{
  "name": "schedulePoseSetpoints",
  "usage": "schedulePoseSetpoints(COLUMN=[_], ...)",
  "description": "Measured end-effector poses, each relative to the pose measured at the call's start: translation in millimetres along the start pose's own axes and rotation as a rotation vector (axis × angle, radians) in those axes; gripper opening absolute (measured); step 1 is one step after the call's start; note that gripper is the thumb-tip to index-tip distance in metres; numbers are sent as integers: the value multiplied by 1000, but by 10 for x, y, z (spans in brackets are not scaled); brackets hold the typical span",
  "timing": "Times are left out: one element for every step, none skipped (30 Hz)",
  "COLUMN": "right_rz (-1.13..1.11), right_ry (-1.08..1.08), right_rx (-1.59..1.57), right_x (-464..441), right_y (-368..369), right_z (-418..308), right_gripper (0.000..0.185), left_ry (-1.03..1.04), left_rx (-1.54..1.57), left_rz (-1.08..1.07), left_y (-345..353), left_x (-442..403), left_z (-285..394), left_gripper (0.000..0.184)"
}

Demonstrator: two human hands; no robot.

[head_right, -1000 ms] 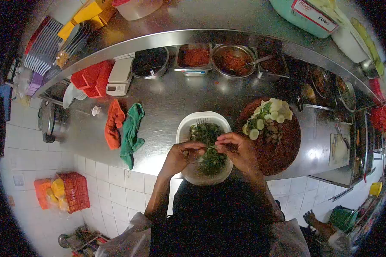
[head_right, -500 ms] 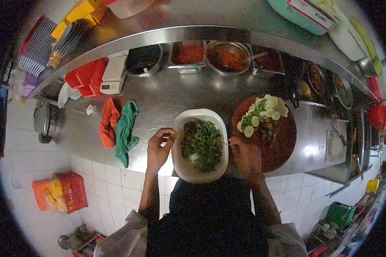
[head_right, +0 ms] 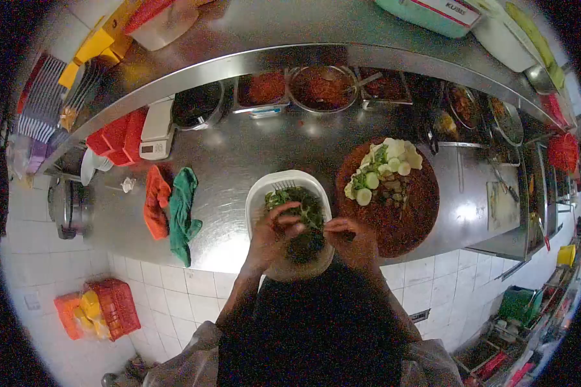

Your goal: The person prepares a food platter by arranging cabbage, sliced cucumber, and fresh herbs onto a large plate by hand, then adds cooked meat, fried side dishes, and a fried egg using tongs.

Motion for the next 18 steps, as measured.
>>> schedulePoseSetpoints(right_rz=[7, -10, -28, -23, -51, -81, -75, -78, -72, -42, -47, -49, -5, -55, -111, -88, -99, -116], right_ry=[5, 11, 13, 17, 3, -11, -8, -52, -96, -88, -94, -91, -66, -41, -21, -10, -54, -101], right_rx=[-2, 18, 40, 38, 66, 92, 89, 62, 39, 50, 89, 128, 144, 99, 48, 50, 55, 58], right_x=[-1, 22, 28, 31, 24, 17, 11, 11, 1, -18, -26, -25, -37, -66, -86, -107, -127, -143], right_y=[-3, 11, 7, 4, 19, 41, 64, 93, 99, 103, 131, 129, 91, 56, 29, -5, -21, -44], right_z=[-13, -43, -75, -52, -14, 22, 55, 82, 106, 105, 78, 48, 1, -64, -96, -96, -105, -115], right_gripper=[19, 18, 17, 17, 18, 20, 20, 23, 26, 26, 25, 25, 25, 25, 26, 26, 26, 26], left_ry=[11, 2, 24, 50, 49, 17, -14, -14, 15, 48, 56, 123, 193, 184, 174, 188, 185, 145], left_rx=[115, 113, 100, 87, 84, 105, 126, 122, 76, 34, 41, -7, -53, -38, -28, -33, -34, -33], left_rz=[55, 47, 43, 41, 35, 28, 21, 13, 18, 9, -36, -48, -61, -79, -88, -120, -136, -149], left_y=[10, 11, 1, -2, 4, 9, 15, 12, 4, 33, 60, 56, 65, 116, 136, 117, 154, 183], left_x=[-9, -9, -39, -63, -71, -73, -80, -82, -99, -138, -154, -151, -166, -158, -135, -159, -171, -149], left_z=[9, -9, -24, -27, -26, -22, -16, -31, -65, -93, -127, -159, -184, -125, -67, -134, -68, 30], left_gripper=[47, 47, 47, 47, 47, 47, 47, 47, 46, 46, 46, 44, 43, 43, 42, 41, 41, 40])
Point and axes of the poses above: each hand's wrist, its own x-axis away from the middle knuckle, its own y-axis out of the palm, z = x × y, the point moved 1 cm from there along -x, towards the middle knuckle, and after that the axes turned 10 degrees about x, right-handed, at the moved point
